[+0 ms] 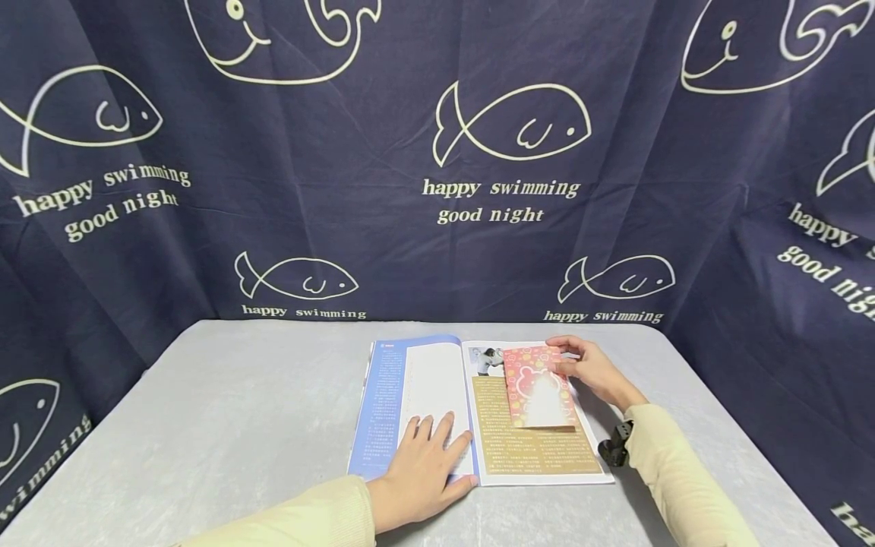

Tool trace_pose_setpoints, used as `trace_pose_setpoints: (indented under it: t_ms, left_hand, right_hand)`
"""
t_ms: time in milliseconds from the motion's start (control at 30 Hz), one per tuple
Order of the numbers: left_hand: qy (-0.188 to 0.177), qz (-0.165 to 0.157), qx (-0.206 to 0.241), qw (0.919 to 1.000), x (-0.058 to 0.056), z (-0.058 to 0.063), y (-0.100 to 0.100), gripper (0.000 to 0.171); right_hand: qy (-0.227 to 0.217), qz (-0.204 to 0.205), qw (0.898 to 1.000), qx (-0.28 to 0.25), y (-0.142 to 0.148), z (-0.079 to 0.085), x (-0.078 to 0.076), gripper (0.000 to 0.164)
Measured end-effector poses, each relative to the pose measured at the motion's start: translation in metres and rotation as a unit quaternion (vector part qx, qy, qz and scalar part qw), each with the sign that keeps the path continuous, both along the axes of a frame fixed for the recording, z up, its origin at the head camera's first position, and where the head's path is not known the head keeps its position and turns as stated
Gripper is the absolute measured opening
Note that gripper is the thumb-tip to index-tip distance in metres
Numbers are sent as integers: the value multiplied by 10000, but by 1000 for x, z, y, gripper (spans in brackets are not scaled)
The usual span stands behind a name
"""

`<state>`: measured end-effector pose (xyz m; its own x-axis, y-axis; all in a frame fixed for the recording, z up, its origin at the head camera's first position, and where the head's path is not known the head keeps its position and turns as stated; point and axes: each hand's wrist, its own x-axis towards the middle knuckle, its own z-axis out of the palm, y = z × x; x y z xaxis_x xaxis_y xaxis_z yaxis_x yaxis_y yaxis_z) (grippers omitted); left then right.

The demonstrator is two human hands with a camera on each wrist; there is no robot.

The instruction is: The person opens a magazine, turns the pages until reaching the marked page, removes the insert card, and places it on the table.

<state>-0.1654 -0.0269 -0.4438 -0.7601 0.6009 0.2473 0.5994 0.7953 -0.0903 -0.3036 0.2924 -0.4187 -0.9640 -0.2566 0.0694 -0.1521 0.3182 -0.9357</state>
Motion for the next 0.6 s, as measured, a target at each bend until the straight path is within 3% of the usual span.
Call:
trace_pose_setpoints:
  t_ms: [600]
  left_hand:
    - [-51, 26, -110, 9999, 0, 2, 0, 60]
  right_hand:
    - [-73, 80, 9996, -261, 14, 2, 0, 50]
